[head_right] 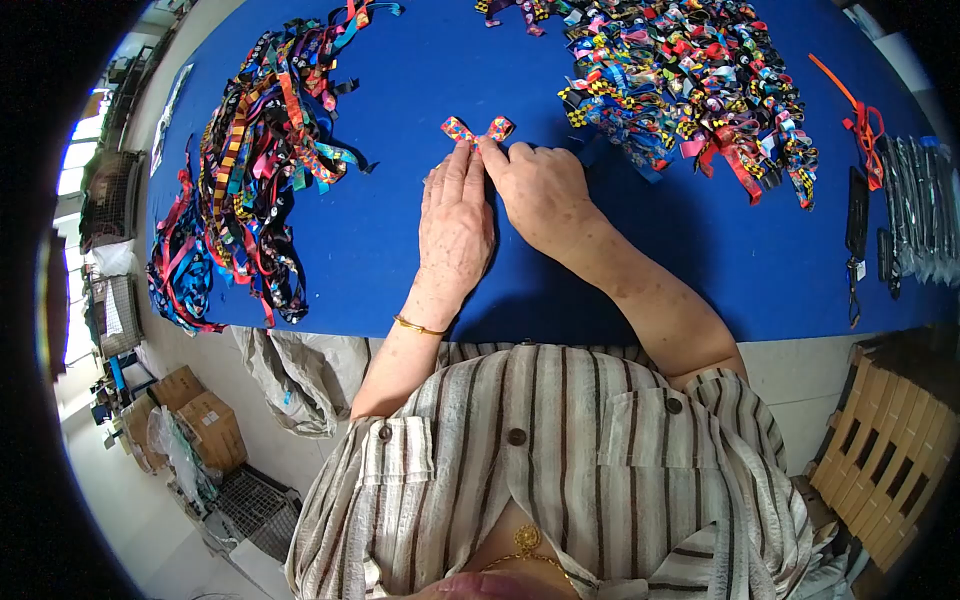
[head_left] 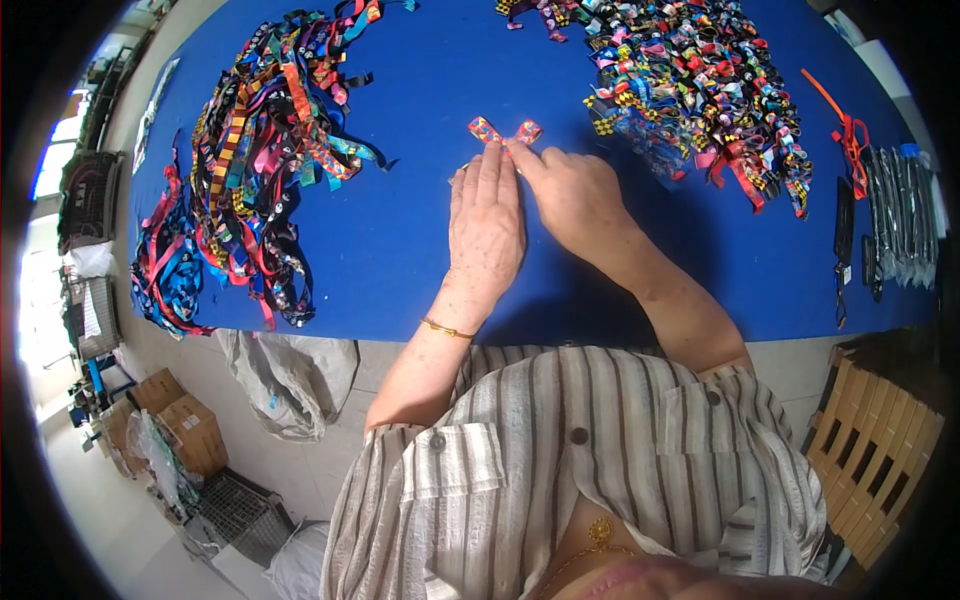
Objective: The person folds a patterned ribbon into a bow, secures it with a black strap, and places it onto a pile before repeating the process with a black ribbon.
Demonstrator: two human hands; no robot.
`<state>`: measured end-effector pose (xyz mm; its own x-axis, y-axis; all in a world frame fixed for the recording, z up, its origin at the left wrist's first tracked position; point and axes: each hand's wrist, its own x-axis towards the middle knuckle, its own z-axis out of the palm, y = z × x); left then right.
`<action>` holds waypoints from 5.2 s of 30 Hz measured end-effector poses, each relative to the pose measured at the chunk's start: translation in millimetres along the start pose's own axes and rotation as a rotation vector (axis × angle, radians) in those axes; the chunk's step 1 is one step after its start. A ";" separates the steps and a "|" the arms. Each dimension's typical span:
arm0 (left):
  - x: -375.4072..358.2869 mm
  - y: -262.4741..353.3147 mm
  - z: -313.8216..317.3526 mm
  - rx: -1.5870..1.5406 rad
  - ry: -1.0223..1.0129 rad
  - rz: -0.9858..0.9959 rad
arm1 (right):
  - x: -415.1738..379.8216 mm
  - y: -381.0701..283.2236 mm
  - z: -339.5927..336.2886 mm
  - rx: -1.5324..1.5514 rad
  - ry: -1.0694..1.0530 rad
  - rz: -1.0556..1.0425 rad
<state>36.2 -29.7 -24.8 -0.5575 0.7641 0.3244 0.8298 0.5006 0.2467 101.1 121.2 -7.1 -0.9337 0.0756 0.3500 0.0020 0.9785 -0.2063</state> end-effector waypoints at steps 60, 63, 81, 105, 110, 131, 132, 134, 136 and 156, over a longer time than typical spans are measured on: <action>18.5 -4.9 -10.5 0.071 -0.058 0.041 | -11.9 19.0 -25.3 0.403 -0.096 0.131; 19.5 -4.2 -11.6 0.070 -0.056 0.044 | -12.9 19.3 -16.9 0.367 -0.050 0.105; 15.5 -23.5 -14.5 -0.193 0.058 0.063 | 5.5 36.6 -52.8 0.348 0.167 0.134; 65.4 -101.6 8.8 -0.950 0.252 -0.513 | 96.6 45.0 -26.5 0.205 -0.239 -0.134; 64.9 -105.0 14.9 -0.848 0.264 -0.459 | 127.5 88.3 -39.1 0.148 -0.068 -0.032; 69.8 -100.2 9.9 -0.765 0.277 -0.413 | 186.3 169.9 -0.9 -0.080 0.045 0.168; 69.8 -101.0 11.0 -0.753 0.282 -0.407 | 187.5 170.5 1.2 -0.073 0.056 0.174; 70.3 -102.5 14.8 -0.732 0.291 -0.393 | 189.4 172.5 5.3 -0.060 0.078 0.188; 70.8 -102.4 13.4 -0.730 0.277 -0.401 | 191.0 176.0 10.2 -0.097 0.102 0.161; 71.8 -100.9 13.1 -0.731 0.279 -0.403 | 183.7 147.3 -15.5 -0.202 -0.007 -0.150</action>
<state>-87.2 -20.0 -38.4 -0.8699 0.4100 0.2743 0.3969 0.2517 0.8827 -64.6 282.2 41.0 -0.9314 -0.0738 0.3564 -0.0657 0.9972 0.0348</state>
